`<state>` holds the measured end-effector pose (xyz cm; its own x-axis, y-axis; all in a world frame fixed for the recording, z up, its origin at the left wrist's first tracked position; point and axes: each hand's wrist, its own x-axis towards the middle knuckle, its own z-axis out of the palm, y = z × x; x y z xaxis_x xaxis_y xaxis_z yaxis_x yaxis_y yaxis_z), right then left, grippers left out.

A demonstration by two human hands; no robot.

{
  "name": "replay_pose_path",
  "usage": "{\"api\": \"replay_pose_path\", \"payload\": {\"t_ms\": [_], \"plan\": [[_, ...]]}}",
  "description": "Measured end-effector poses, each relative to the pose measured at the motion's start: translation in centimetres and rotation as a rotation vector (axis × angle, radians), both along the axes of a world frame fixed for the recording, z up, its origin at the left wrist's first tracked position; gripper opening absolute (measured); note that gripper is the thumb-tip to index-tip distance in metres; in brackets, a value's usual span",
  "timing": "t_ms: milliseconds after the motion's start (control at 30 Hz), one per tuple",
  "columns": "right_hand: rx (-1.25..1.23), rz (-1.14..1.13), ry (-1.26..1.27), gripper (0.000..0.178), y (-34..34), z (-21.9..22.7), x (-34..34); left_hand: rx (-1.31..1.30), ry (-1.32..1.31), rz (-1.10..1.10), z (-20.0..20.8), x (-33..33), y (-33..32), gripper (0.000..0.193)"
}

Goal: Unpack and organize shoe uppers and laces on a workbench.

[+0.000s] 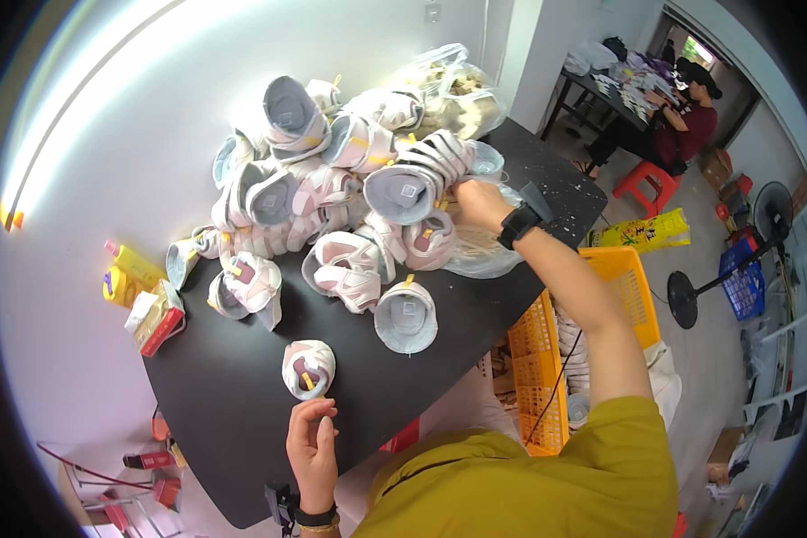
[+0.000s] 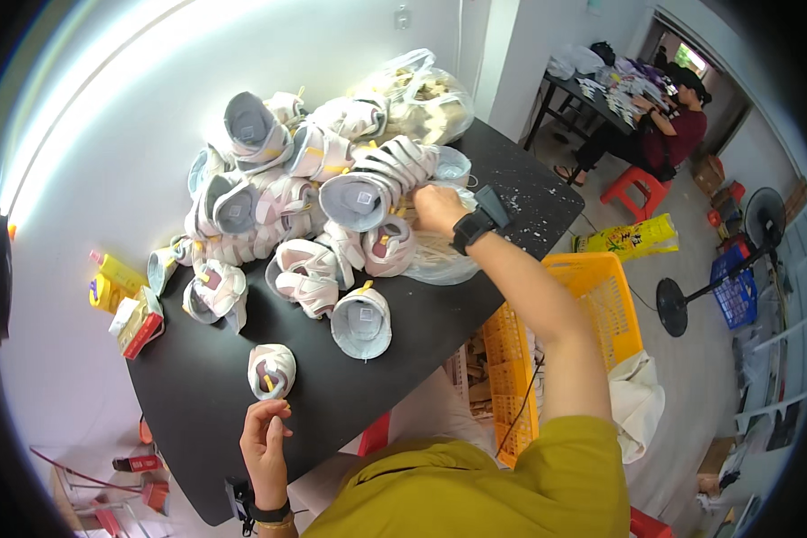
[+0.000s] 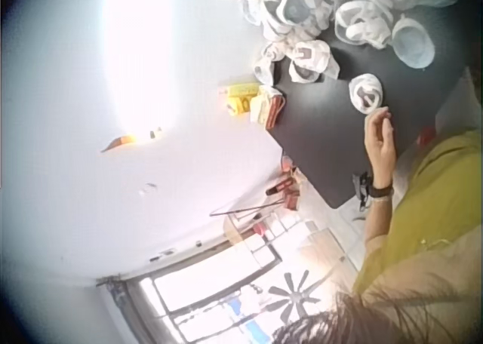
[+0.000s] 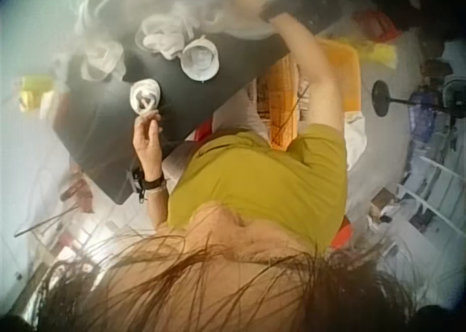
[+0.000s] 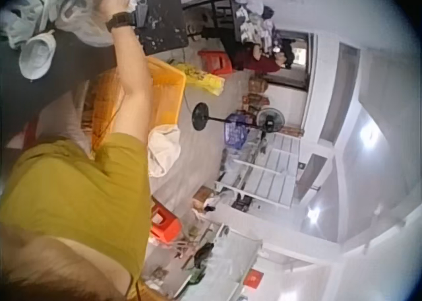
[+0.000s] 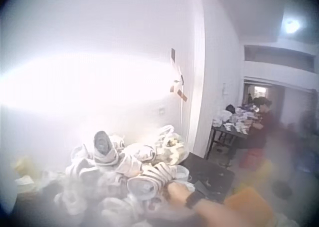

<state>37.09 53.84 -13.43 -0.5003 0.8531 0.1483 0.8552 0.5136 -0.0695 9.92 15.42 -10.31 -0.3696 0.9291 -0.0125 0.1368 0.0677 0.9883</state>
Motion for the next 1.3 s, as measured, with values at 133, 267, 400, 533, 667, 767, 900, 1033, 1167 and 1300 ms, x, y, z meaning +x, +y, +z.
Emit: {"api": "replay_pose_path", "payload": {"t_ms": [133, 267, 400, 533, 667, 767, 900, 1033, 1167, 1300], "plan": [[-0.027, 0.004, -0.227, 0.021, -0.3, 2.8, 0.0, 0.01, -0.004, -0.055, -0.5, 0.4, 0.6, 0.017], [0.225, 0.115, -0.202, 0.018, -1.3, 5.0, 1.5, 0.037, 0.134, -0.175, -0.2, 2.5, 2.0, 0.014], [0.074, 0.017, -0.163, 0.012, -2.1, 6.2, 2.3, 0.133, 0.491, -0.45, 0.2, 6.2, 5.3, 0.021], [0.162, -0.027, -0.06, 0.012, -2.6, 7.4, 4.0, 0.186, 0.987, -0.53, -4.0, 8.3, 8.3, 0.035], [0.337, -0.053, 0.118, 0.015, -3.9, 10.1, 5.8, 0.059, 1.154, -0.499, -5.3, 8.3, 9.4, 0.047], [0.402, 0.094, 0.327, 0.02, -6.0, 13.6, 6.4, -0.004, 1.131, -0.449, -5.1, 7.5, 9.9, 0.049], [0.219, 0.253, 0.523, 0.025, -9.3, 15.5, 4.2, 0.0, 1.132, -0.253, -5.6, 4.2, 10.0, 0.051], [0.133, 0.614, 0.522, 0.026, -9.7, 9.6, 0.4, -0.06, 1.089, -0.127, -6.6, 1.1, 11.7, 0.05], [-0.121, 0.583, 0.053, 0.014, -10.7, -1.3, -2.4, -0.029, 0.963, -0.223, -5.7, 0.0, 11.6, 0.043], [0.103, 0.532, 0.008, 0.011, -9.9, -3.8, -3.3, 0.054, 0.918, -0.211, -4.3, 0.2, 9.3, 0.038]]}}
